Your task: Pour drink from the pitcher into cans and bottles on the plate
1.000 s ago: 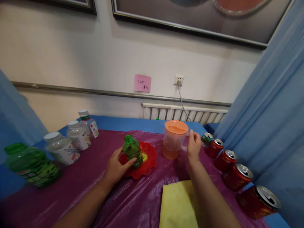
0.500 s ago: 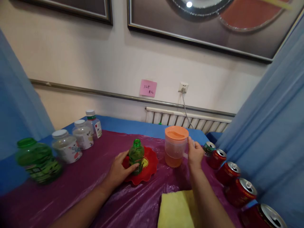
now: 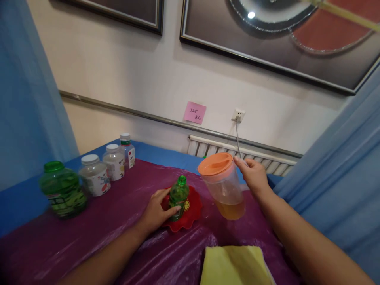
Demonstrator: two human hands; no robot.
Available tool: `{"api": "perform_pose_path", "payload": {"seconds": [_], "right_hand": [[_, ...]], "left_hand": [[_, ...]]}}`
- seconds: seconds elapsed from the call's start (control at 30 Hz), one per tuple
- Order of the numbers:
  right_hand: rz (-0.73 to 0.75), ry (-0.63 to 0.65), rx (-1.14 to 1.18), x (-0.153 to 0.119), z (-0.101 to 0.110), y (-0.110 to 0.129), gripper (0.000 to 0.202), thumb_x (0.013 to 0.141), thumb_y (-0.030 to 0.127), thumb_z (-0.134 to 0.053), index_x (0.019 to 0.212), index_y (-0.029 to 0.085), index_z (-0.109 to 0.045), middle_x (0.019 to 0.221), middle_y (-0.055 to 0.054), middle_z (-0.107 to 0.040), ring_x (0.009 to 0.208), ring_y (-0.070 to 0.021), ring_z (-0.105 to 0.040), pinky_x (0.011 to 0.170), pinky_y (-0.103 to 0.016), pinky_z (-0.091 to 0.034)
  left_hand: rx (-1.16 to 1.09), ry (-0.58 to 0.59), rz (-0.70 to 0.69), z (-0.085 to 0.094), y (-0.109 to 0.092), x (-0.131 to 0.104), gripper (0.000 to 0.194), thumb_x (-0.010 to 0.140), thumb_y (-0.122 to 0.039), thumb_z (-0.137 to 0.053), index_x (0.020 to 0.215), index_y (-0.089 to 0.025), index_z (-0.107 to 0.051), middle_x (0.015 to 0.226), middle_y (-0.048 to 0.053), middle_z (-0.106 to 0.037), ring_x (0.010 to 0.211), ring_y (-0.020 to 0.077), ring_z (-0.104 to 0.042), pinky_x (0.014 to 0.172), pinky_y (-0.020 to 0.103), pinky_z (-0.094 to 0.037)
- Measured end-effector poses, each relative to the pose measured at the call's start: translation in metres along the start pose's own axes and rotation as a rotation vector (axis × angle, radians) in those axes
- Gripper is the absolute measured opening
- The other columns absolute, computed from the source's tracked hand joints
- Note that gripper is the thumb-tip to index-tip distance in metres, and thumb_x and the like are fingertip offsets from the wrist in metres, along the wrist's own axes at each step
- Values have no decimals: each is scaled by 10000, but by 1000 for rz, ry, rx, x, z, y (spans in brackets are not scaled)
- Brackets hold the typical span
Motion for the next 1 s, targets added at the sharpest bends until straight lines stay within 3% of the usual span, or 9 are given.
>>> {"api": "perform_pose_path", "payload": {"seconds": [0.2, 0.4, 0.7, 1.0], "right_hand": [[71, 121, -54, 5, -17, 50, 586, 717, 691, -723, 507, 223, -440, 433, 76, -343, 427, -82, -292, 407, -234, -212], [172, 183, -137, 7, -26, 86, 611, 699, 731, -702, 474, 228, -438, 419, 60, -357, 411, -87, -326, 400, -234, -254], [236, 212, -256, 6, -34, 108, 632, 690, 760, -683, 475, 227, -418, 421, 60, -316, 409, -76, -266, 380, -238, -173], [305, 257, -299, 5, -44, 118, 659, 655, 798, -673, 470, 227, -402, 464, 53, -296, 456, -85, -264, 400, -237, -208]], "left_hand": [[-13, 11, -15, 1, -5, 0, 576, 689, -392, -813, 1228, -253, -666, 1135, 78, -725, 1076, 306, -630, 970, 450, -467], [1, -10, -30, 3, -9, -1, 584, 680, -382, -830, 1227, -259, -663, 1143, 69, -732, 1093, 301, -627, 987, 442, -443], [-12, -11, -36, 4, -13, -3, 582, 690, -400, -831, 1229, -257, -662, 1176, 68, -732, 1103, 296, -628, 996, 442, -429], [-42, -8, -38, 6, -16, -4, 609, 682, -390, -831, 1253, -275, -651, 1189, 63, -731, 1108, 302, -626, 1001, 451, -431]]}}
Point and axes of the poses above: each hand's wrist, its own x-axis towards the middle knuckle, its own z-axis out of the back of the hand, y = z × x, the point moved 9 cm from there along x, towards the middle knuckle
